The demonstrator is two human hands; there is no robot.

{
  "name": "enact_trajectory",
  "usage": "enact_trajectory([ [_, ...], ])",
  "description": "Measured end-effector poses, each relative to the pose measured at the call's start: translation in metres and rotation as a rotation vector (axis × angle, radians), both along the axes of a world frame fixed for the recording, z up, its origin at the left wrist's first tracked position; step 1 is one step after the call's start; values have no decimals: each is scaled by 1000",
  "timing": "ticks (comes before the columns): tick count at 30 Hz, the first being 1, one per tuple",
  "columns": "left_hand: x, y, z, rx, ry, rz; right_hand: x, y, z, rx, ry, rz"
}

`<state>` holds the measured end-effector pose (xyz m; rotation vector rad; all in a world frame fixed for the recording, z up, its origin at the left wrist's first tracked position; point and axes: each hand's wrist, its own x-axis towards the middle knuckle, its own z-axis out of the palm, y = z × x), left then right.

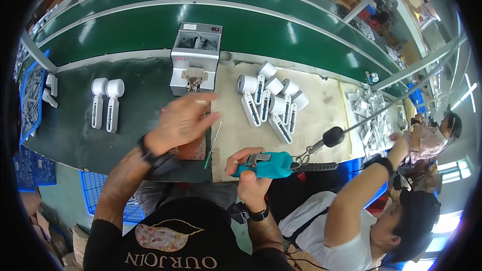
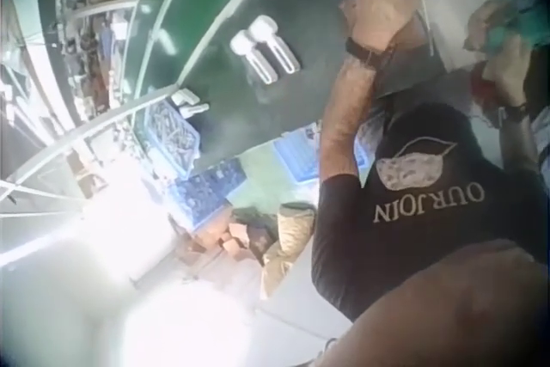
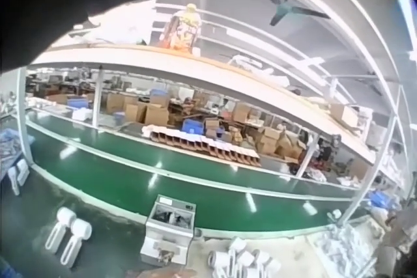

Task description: The person assembles handheld fans by prying open the casing with a screwdriver and then using a power tool to drive a screw into the handle. They then set the fan aside and repeat the process with another component.

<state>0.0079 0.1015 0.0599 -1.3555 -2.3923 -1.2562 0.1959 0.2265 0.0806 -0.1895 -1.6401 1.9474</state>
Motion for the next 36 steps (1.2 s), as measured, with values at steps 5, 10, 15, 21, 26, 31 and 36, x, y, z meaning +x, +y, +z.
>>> enact_trajectory([
  [5, -14, 98, -48, -172, -40, -153, 8, -3, -2, -38, 7, 27],
  [10, -13, 106, -58, -199, -153, -126, 20, 2, -7, -109, -11, -22],
  [15, -1, 52, -29, -258, -85, -70, 11, 6, -15, -3, -15, 7],
  [21, 15, -40, 6, -352, -22, -135, -12, -3, -17, 20, -52, 37],
  [26, 25, -64, -21, -101, 46, -55, -35, -14, -21, 67, -92, 32],
  [31, 26, -67, -35, -26, 13, -55, -44, -22, -11, 9, -52, 79],
  [36, 17, -68, -42, 14, -58, -139, -70, -22, 19, 55, 88, 98],
])
